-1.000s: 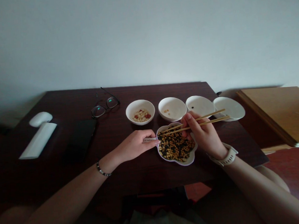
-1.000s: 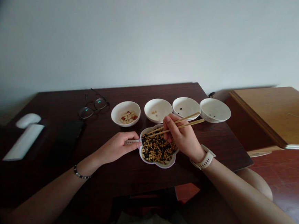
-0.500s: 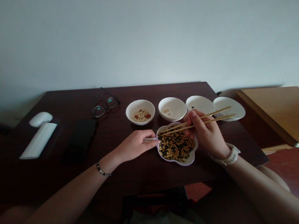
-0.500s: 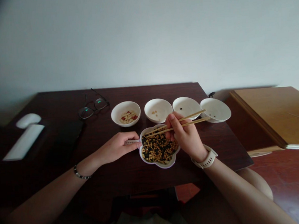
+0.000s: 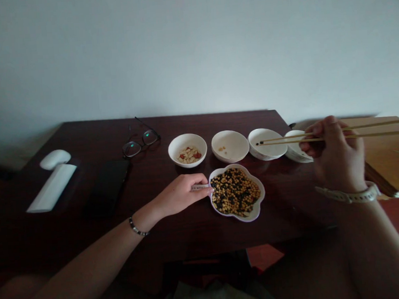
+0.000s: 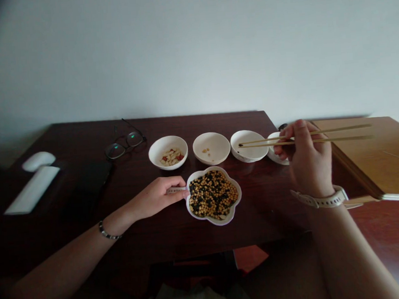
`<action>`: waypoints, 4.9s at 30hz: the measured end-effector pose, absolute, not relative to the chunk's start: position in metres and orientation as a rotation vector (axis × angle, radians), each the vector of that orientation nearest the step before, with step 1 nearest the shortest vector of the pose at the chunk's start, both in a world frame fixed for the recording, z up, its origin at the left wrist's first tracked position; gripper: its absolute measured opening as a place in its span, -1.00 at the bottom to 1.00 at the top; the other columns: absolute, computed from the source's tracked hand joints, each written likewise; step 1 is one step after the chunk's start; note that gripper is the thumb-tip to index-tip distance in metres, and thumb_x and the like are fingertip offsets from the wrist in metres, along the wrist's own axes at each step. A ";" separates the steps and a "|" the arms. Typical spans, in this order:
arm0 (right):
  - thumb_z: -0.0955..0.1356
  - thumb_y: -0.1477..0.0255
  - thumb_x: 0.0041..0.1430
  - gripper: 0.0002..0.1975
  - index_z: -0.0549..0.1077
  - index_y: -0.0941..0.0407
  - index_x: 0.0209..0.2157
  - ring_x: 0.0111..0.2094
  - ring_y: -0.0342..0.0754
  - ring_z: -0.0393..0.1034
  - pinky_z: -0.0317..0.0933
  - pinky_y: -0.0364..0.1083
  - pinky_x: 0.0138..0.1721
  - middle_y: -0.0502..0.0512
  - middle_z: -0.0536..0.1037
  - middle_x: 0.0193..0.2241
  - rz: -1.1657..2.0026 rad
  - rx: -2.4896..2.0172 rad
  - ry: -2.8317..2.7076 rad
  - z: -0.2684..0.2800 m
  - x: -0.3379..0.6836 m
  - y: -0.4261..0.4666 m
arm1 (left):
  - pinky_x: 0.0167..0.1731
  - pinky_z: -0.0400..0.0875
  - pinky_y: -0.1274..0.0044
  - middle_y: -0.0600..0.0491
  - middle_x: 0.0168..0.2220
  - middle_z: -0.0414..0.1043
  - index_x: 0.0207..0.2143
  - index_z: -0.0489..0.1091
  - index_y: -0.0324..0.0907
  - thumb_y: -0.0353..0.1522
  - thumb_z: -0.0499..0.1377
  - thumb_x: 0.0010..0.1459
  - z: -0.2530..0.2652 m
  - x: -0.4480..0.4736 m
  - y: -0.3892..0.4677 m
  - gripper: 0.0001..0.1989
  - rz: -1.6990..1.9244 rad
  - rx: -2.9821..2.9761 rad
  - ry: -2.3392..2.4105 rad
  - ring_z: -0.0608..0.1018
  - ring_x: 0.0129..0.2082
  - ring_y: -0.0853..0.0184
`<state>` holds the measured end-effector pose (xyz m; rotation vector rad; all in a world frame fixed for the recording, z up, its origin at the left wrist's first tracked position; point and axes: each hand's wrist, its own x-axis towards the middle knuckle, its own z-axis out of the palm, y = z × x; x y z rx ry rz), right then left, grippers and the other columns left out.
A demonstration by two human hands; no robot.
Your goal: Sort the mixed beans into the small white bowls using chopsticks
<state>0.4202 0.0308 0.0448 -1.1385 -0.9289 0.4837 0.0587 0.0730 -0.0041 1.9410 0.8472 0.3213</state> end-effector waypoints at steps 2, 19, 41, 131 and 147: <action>0.45 0.27 0.43 -0.66 0.46 0.08 -0.45 -0.60 -0.16 0.35 0.02 -0.10 -0.64 0.03 0.45 -0.48 0.443 -1.183 -0.941 0.042 0.431 0.035 | -0.35 0.23 0.55 0.13 -0.37 0.46 -0.23 0.51 -0.18 -0.08 0.23 0.44 -0.005 0.058 0.073 -0.65 0.326 1.928 0.841 0.45 -0.36 0.37; 0.30 0.01 0.55 -0.56 0.44 0.05 -0.31 -0.64 -0.15 0.29 0.12 -0.15 -0.60 -0.03 0.51 -0.58 1.158 -1.182 -1.324 0.016 0.341 0.014 | -0.37 0.24 0.56 0.11 -0.37 0.50 -0.23 0.53 -0.18 -0.08 0.25 0.42 0.001 0.061 0.073 -0.66 0.329 1.919 0.846 0.44 -0.39 0.37; 0.31 0.01 0.54 -0.55 0.42 0.03 -0.35 -0.62 -0.12 0.29 0.12 -0.11 -0.57 -0.02 0.51 -0.58 1.064 -1.173 -1.368 0.019 0.337 0.013 | -0.38 0.23 0.55 0.14 -0.40 0.45 -0.24 0.52 -0.18 -0.09 0.24 0.43 0.001 0.061 0.073 -0.66 0.321 1.931 0.842 0.43 -0.39 0.37; 0.29 0.06 0.58 -0.56 0.41 0.05 -0.34 -0.62 -0.15 0.29 0.12 -0.13 -0.58 -0.03 0.51 -0.57 1.075 -1.242 -1.390 0.014 0.341 0.014 | -0.34 0.26 0.55 0.12 -0.36 0.52 -0.22 0.54 -0.19 -0.10 0.25 0.42 0.001 0.062 0.073 -0.67 0.327 1.933 0.843 0.45 -0.40 0.38; 0.30 0.01 0.54 -0.54 0.40 0.04 -0.36 -0.62 -0.11 0.29 0.12 -0.11 -0.58 -0.02 0.50 -0.58 1.033 -1.244 -1.375 0.017 0.338 0.012 | -0.36 0.24 0.55 0.12 -0.38 0.49 -0.22 0.54 -0.18 -0.10 0.25 0.42 0.001 0.061 0.072 -0.67 0.335 1.933 0.845 0.44 -0.40 0.37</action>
